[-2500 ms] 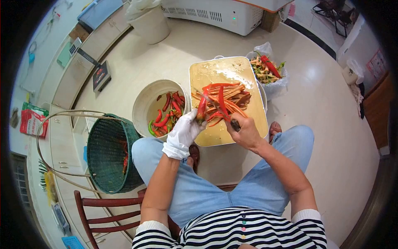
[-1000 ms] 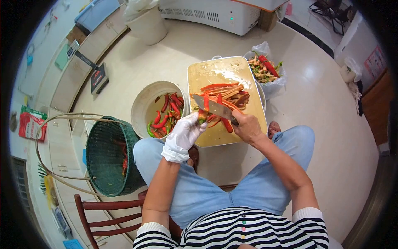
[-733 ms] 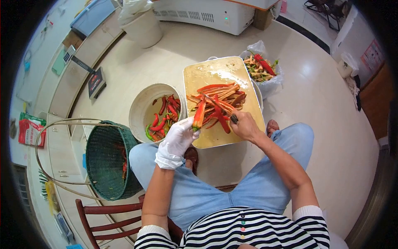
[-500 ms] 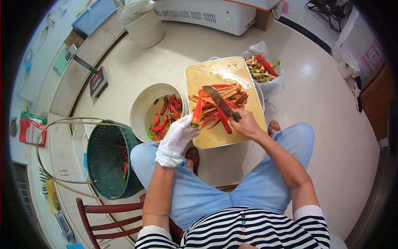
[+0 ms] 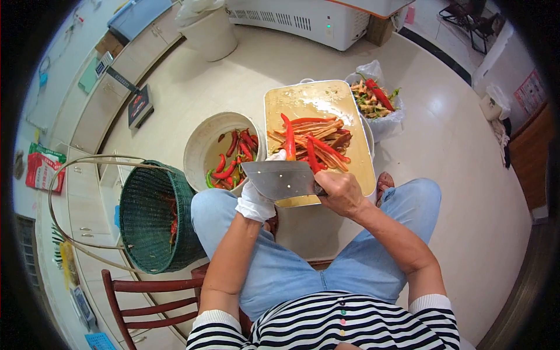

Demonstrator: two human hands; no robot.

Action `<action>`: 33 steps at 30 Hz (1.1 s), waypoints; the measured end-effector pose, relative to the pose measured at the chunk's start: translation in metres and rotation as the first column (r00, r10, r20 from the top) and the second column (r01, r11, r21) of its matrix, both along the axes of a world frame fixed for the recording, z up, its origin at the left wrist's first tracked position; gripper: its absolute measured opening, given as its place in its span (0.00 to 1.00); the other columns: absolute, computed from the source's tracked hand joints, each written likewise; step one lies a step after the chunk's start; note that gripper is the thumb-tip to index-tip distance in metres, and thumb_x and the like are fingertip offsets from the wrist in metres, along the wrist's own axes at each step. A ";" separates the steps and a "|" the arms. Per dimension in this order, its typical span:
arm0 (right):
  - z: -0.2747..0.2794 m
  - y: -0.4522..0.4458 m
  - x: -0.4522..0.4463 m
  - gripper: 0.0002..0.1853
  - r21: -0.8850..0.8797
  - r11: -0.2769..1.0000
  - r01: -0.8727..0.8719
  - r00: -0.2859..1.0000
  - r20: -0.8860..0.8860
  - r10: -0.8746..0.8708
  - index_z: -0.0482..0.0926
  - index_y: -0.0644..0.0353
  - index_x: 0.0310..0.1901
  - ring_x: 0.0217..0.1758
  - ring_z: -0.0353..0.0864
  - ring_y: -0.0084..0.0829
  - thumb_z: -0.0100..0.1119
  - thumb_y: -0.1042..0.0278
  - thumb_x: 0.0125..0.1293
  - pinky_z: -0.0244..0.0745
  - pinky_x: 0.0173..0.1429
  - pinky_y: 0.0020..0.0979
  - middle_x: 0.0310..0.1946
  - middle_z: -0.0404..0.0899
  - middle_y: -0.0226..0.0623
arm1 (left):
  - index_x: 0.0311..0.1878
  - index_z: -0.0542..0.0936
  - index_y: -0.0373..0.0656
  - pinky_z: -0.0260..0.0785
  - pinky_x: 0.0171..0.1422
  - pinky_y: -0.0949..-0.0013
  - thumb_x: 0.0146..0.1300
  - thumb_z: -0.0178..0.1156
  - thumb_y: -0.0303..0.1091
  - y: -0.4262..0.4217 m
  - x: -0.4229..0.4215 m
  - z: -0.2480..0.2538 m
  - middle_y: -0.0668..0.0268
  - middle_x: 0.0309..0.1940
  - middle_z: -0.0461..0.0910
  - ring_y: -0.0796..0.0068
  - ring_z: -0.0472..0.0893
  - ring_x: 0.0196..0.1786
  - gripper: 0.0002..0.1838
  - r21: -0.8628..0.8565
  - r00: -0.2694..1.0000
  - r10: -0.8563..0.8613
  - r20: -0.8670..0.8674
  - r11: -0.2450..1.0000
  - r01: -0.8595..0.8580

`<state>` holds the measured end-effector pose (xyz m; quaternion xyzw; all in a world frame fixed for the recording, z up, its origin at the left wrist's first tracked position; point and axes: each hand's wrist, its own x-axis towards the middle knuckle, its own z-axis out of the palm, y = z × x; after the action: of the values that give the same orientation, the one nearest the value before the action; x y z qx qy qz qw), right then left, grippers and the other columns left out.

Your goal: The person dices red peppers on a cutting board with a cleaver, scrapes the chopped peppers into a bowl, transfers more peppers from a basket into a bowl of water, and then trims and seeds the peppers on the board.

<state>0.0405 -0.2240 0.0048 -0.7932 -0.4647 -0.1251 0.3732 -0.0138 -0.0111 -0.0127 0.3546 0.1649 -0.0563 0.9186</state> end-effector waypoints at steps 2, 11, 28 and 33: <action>-0.002 0.001 0.001 0.12 -0.019 1.000 0.010 1.000 0.023 -0.010 0.67 0.60 0.26 0.21 0.77 0.40 0.63 0.73 0.51 0.70 0.24 0.37 0.18 0.72 0.41 | 0.59 0.70 0.42 0.72 0.56 0.66 0.70 0.44 0.40 -0.004 -0.001 0.007 0.62 0.51 0.76 0.67 0.77 0.51 0.19 0.052 1.000 0.011 -0.002 0.999 -0.011; -0.013 -0.002 0.011 0.11 -0.070 0.991 0.117 0.990 0.087 -0.110 0.68 0.58 0.27 0.22 0.78 0.40 0.64 0.72 0.51 0.71 0.25 0.38 0.18 0.73 0.40 | 0.56 0.70 0.41 0.73 0.51 0.65 0.66 0.52 0.34 -0.016 0.015 0.015 0.60 0.49 0.76 0.65 0.77 0.48 0.17 -0.203 0.990 0.119 -0.080 0.970 -0.133; -0.021 -0.002 0.032 0.06 -0.089 0.957 0.276 0.793 -0.542 -0.279 0.77 0.67 0.31 0.23 0.79 0.44 0.60 0.72 0.55 0.70 0.29 0.40 0.17 0.73 0.50 | 0.51 0.70 0.41 0.69 0.39 0.72 0.64 0.55 0.31 0.000 0.001 0.046 0.61 0.42 0.77 0.71 0.73 0.36 0.13 0.041 0.979 -0.103 -0.176 0.993 0.112; -0.004 0.005 0.009 0.06 0.098 0.976 0.192 0.903 -0.407 -0.137 0.74 0.66 0.31 0.21 0.76 0.43 0.60 0.73 0.56 0.69 0.27 0.37 0.17 0.71 0.49 | 0.49 0.74 0.42 0.69 0.40 0.69 0.65 0.55 0.33 -0.002 0.006 0.036 0.66 0.41 0.79 0.71 0.76 0.37 0.11 0.067 0.991 0.057 -0.119 0.997 -0.049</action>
<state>0.0498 -0.2189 0.0005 -0.8112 -0.3009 -0.0240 0.5009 -0.0078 -0.0132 0.0233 0.3755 0.2313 -0.0478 0.8962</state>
